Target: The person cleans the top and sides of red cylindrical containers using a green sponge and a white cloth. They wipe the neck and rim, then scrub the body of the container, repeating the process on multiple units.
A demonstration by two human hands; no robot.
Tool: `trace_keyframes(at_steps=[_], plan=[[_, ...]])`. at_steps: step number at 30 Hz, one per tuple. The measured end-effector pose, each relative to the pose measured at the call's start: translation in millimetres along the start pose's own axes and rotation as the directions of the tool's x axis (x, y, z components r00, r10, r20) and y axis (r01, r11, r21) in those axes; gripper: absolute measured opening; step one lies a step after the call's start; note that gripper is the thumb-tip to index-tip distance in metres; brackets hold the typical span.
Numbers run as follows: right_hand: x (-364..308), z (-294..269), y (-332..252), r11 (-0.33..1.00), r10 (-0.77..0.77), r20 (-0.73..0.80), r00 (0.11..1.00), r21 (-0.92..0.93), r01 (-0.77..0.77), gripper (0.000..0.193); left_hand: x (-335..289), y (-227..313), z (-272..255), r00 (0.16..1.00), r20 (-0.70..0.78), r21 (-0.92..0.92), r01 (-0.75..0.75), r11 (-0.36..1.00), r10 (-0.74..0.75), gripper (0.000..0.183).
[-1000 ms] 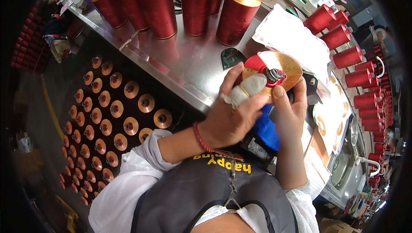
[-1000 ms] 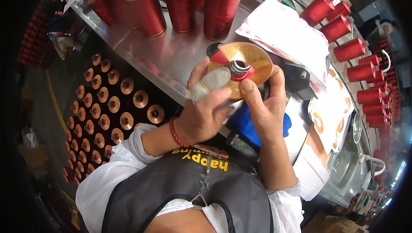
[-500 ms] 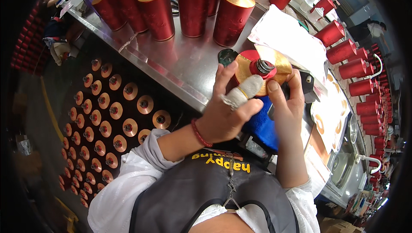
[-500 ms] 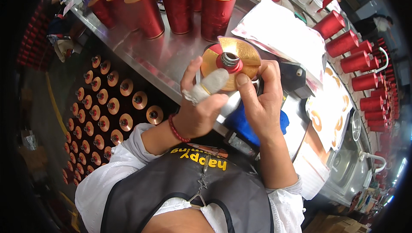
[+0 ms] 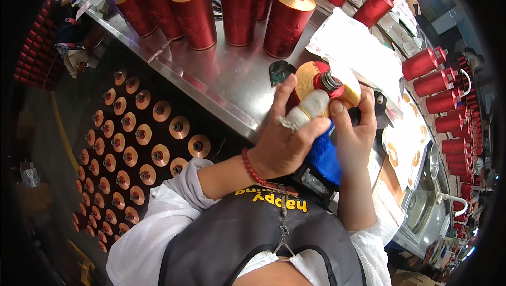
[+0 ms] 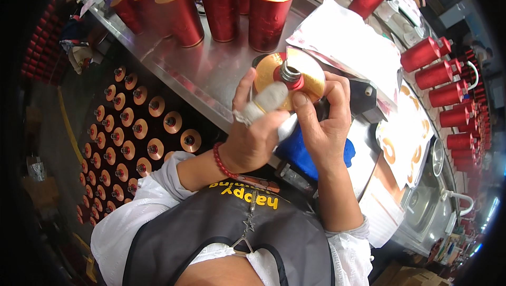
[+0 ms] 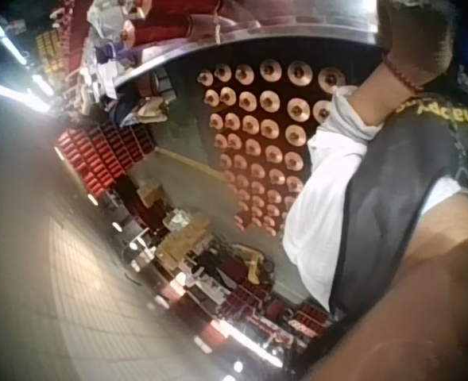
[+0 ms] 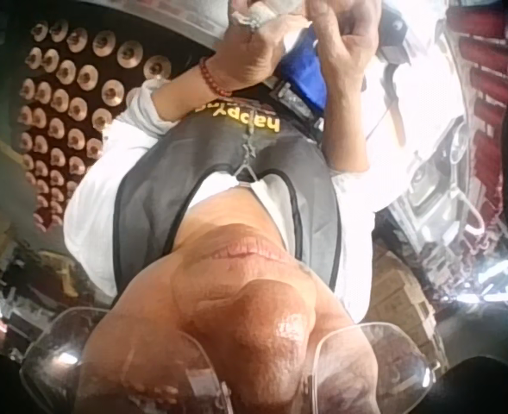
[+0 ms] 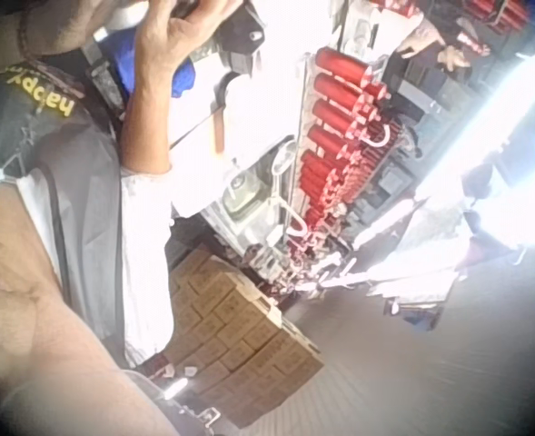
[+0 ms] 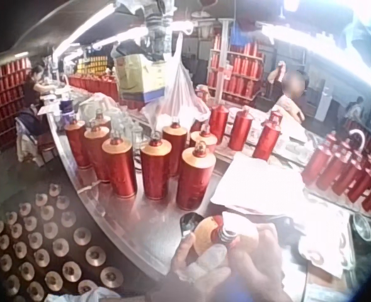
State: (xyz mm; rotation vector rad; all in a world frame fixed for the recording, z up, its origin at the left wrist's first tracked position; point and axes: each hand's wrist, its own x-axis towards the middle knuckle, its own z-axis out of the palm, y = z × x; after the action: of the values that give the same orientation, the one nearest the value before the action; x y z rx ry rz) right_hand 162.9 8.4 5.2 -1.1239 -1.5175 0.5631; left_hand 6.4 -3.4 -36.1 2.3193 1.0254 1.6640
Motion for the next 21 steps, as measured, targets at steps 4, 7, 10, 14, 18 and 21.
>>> trace_keyframes(at_steps=[4, 7, 10, 14, 18, 21], plan=[[2, -7, -8, 0.986, 0.09, 0.04, 0.995, 0.136, -0.095, 0.016, 2, -14, 5, 0.994, -0.051, -0.13, -0.101, 0.986, 0.095, 0.047], [9, -14, -4, 0.962, 0.138, 0.091, 0.986, 0.223, -0.155, 0.019, 0, -18, 9, 0.991, -0.081, -0.159, -0.114, 0.981, 0.102, 0.047], [11, -6, 3, 0.959, 0.106, 0.072, 0.992, 0.257, -0.122, 0.019, 1, -17, 9, 0.992, -0.063, -0.132, -0.121, 0.984, 0.114, 0.047], [10, -8, 3, 0.917, 0.197, 0.087, 0.977, 0.335, -0.215, 0.018, 0, -19, 12, 0.993, -0.07, -0.189, -0.102, 0.977, 0.09, 0.04], [7, -8, 6, 0.951, 0.178, 0.084, 0.981, 0.241, -0.193, 0.015, -1, -7, 3, 0.993, 0.085, 0.009, -0.087, 0.996, 0.086, 0.031], [6, -1, 7, 0.965, 0.07, 0.007, 0.998, 0.253, -0.07, 0.016, -7, 3, 20, 0.997, 0.0, -0.005, -0.071, 0.997, 0.071, 0.03]])
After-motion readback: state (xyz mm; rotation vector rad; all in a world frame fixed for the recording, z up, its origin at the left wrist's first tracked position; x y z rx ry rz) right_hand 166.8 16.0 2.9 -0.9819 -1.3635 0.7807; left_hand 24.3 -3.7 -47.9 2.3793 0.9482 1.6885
